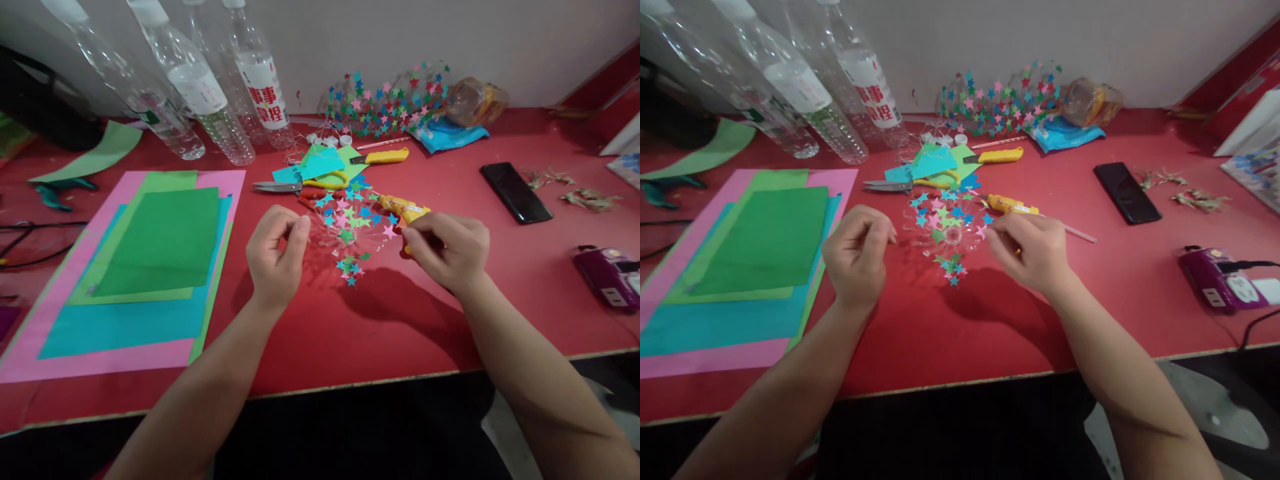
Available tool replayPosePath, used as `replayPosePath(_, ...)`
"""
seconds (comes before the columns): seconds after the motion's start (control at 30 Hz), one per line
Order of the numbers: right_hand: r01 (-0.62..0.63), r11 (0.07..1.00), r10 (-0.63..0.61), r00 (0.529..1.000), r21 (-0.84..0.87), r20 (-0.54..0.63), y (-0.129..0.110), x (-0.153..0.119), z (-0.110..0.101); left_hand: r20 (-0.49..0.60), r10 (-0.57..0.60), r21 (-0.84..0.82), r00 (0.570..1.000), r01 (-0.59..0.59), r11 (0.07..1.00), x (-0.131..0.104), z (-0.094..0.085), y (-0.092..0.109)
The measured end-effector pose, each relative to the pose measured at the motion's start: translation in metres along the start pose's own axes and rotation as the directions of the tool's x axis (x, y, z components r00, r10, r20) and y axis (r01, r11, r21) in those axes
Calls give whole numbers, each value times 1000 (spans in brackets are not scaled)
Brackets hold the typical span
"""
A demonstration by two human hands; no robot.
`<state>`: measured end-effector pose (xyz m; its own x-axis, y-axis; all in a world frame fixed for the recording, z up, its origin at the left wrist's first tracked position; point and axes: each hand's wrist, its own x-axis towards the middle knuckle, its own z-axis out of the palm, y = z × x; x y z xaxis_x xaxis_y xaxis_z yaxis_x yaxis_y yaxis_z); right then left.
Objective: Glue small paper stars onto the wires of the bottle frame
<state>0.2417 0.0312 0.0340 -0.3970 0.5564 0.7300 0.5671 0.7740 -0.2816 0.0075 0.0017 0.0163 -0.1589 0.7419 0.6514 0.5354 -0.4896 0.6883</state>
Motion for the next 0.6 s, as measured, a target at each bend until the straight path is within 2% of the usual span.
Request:
replayPosePath(0.07,143,988,-148,984,58,100,-11,-2,1,-5,-13,6,1000,13,1000,0,0,-1)
replayPosePath(0.1,219,973,-229,960,79,159,-18,-4,3,-6,-11,10,1000,11,1000,0,0,-1)
replayPosePath(0.13,277,957,-289,929,85,231,-24,-7,7,-5,-4,15,1000,4,1000,0,1,-2)
replayPosePath(0.2,342,936,-344,830,87,439,-33,-13,16,-4,14,20,1000,-14,1000,-1,1,-2)
replayPosePath(0.3,340,940,-243,701,-14,671,-36,-20,30,13,26,18,1000,-26,999,-2,2,-2)
replayPosePath(0.37,320,943,-148,655,-94,741,-32,-23,37,20,24,16,1000,-25,1000,-2,2,-3)
replayPosePath(0.47,293,941,-57,633,-171,772,-29,-24,42,22,26,10,999,-26,1000,-2,2,-3)
replayPosePath(0.6,298,937,-48,625,-182,779,-33,-26,46,33,36,1,999,-36,999,-3,2,-2)
